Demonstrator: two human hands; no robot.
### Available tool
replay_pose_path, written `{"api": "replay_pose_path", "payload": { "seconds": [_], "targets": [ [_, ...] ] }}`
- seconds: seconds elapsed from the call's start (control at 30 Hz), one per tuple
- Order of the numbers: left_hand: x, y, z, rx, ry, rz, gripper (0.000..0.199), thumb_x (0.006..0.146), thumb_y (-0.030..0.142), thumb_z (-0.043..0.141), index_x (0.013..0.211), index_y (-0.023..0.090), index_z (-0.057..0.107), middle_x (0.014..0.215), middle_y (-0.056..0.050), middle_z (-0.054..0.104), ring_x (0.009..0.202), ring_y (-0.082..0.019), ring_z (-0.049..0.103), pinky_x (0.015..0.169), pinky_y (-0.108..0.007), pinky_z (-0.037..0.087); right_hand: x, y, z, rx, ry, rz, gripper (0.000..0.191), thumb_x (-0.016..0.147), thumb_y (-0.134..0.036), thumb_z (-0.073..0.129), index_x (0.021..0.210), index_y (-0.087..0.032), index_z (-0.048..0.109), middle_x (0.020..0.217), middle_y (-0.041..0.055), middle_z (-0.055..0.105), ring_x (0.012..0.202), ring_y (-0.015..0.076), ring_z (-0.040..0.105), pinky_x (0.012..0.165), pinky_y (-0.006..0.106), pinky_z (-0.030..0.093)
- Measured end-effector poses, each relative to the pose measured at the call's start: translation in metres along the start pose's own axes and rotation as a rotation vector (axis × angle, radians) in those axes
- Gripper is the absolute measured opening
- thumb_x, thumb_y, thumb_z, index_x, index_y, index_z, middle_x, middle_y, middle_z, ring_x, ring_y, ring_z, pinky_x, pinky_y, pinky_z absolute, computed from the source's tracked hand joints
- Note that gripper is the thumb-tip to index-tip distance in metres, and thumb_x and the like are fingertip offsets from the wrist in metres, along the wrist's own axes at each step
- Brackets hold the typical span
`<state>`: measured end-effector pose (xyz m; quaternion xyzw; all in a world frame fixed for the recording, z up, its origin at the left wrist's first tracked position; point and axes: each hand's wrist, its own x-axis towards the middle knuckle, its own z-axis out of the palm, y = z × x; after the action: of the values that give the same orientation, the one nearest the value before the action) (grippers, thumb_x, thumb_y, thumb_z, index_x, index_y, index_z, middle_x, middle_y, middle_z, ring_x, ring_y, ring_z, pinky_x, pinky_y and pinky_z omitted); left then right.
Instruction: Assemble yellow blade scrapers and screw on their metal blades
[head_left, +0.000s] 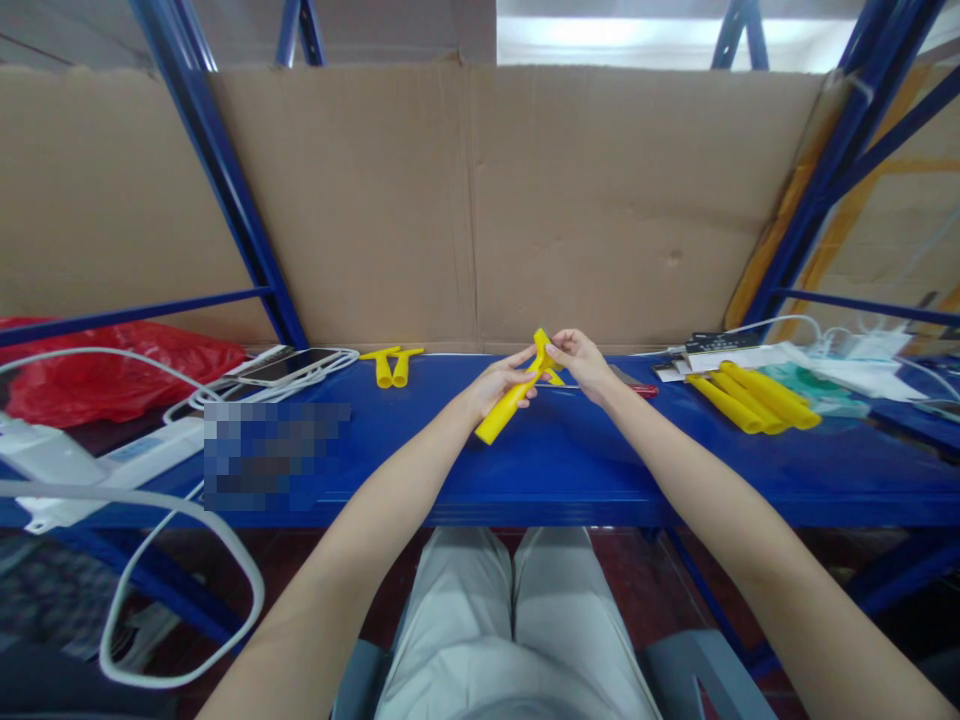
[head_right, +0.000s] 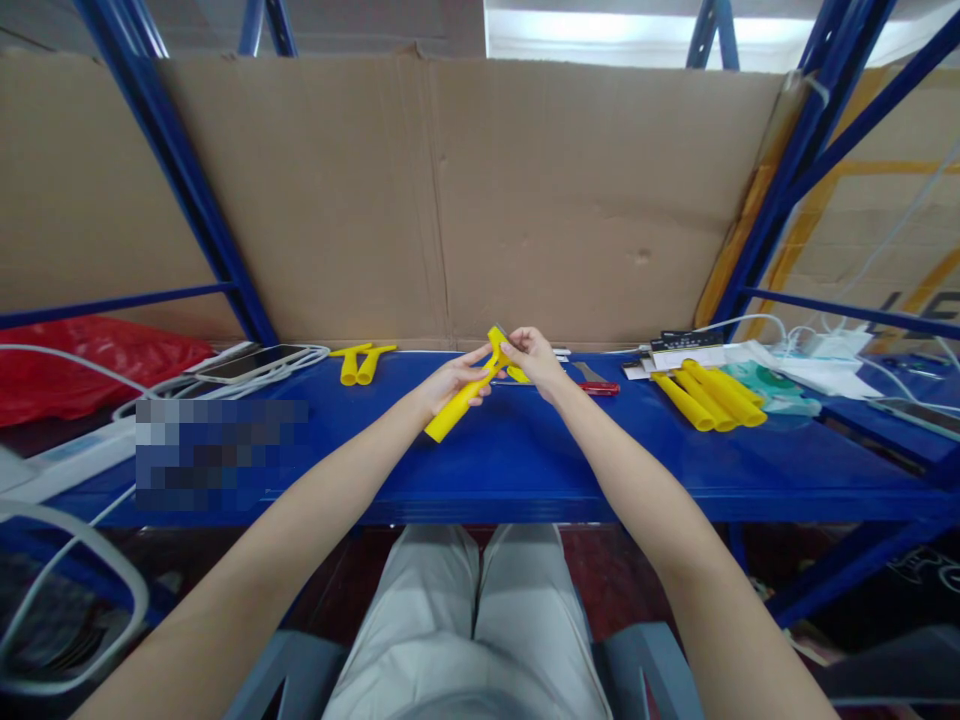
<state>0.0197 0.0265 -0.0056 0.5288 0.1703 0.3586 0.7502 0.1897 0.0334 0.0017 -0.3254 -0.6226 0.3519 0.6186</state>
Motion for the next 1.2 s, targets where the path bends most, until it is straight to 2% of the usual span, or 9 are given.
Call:
{"api": "replay_pose_path", "payload": {
  "seconds": [0.2, 0.6, 0.83, 0.93, 1.03, 1.13, 1.2],
  "targets": [
    [-0.003, 0.001, 0.004, 0.030, 0.007, -0.042, 0.075, 0.080, 0.000, 0.051, 0.145, 0.027, 0.026, 0.083, -0.006, 0.067, 0.047, -0.009, 0.056, 0.038, -0.017, 0.038, 0.000, 0.000, -0.008, 0.006, -0.078, 0.043, 0.054, 0.046, -0.054, 0.080, 0.075, -0.023, 0.046, 0.072, -0.0051, 0.057, 0.068, 0.0107, 0.055, 0.067, 0.026, 0.046],
    [-0.002, 0.000, 0.003, 0.057, 0.017, -0.045, 0.074, 0.080, 0.001, 0.053, 0.145, 0.026, 0.027, 0.080, -0.006, 0.066, 0.046, -0.010, 0.055, 0.040, -0.019, 0.039, 0.001, 0.006, -0.013, -0.075, -0.093, 0.056, 0.052, 0.054, -0.054, 0.077, 0.084, -0.023, 0.049, 0.083, -0.0009, 0.063, 0.079, 0.0144, 0.060, 0.075, 0.032, 0.049],
    [-0.004, 0.006, 0.011, 0.058, 0.058, -0.029, 0.074, 0.082, 0.001, 0.047, 0.146, 0.027, 0.023, 0.080, -0.005, 0.066, 0.048, -0.010, 0.056, 0.041, -0.018, 0.039, 0.002, 0.015, -0.006, -0.229, 0.041, -0.027, 0.046, 0.064, -0.058, 0.068, 0.086, -0.022, 0.051, 0.091, 0.0024, 0.061, 0.088, 0.0154, 0.058, 0.085, 0.034, 0.047],
    [-0.004, 0.008, 0.013, 0.063, 0.114, -0.030, 0.074, 0.082, 0.000, 0.046, 0.146, 0.027, 0.022, 0.079, -0.005, 0.066, 0.048, -0.010, 0.056, 0.040, -0.018, 0.038, 0.001, 0.021, -0.003, -0.324, 0.059, -0.006, 0.041, 0.071, -0.055, 0.063, 0.090, -0.021, 0.052, 0.096, 0.0045, 0.061, 0.091, 0.0165, 0.057, 0.086, 0.036, 0.047],
    [-0.003, 0.009, 0.007, 0.077, 0.221, -0.033, 0.074, 0.083, -0.001, 0.044, 0.147, 0.028, 0.021, 0.077, -0.004, 0.064, 0.046, -0.010, 0.054, 0.040, -0.018, 0.037, 0.002, 0.026, -0.006, -0.440, 0.054, 0.022, 0.036, 0.075, -0.048, 0.062, 0.097, -0.021, 0.054, 0.100, 0.0065, 0.061, 0.093, 0.0178, 0.057, 0.084, 0.038, 0.048],
    [-0.002, 0.011, -0.005, 0.094, 0.379, -0.029, 0.074, 0.084, -0.002, 0.040, 0.147, 0.029, 0.020, 0.074, -0.003, 0.063, 0.044, -0.009, 0.052, 0.040, -0.017, 0.037, 0.005, 0.023, -0.021, -0.669, 0.050, 0.023, 0.030, 0.078, -0.037, 0.060, 0.102, -0.019, 0.056, 0.103, 0.0093, 0.061, 0.096, 0.0204, 0.058, 0.086, 0.042, 0.047],
    [-0.002, 0.013, -0.014, 0.088, 0.460, -0.032, 0.074, 0.084, -0.002, 0.039, 0.147, 0.030, 0.019, 0.072, -0.002, 0.061, 0.043, -0.009, 0.051, 0.040, -0.017, 0.037, 0.007, 0.016, -0.040, -0.937, -0.004, 0.062, 0.026, 0.076, -0.030, 0.061, 0.099, -0.019, 0.061, 0.106, 0.0113, 0.063, 0.101, 0.0244, 0.057, 0.091, 0.046, 0.043]
  ]
}}
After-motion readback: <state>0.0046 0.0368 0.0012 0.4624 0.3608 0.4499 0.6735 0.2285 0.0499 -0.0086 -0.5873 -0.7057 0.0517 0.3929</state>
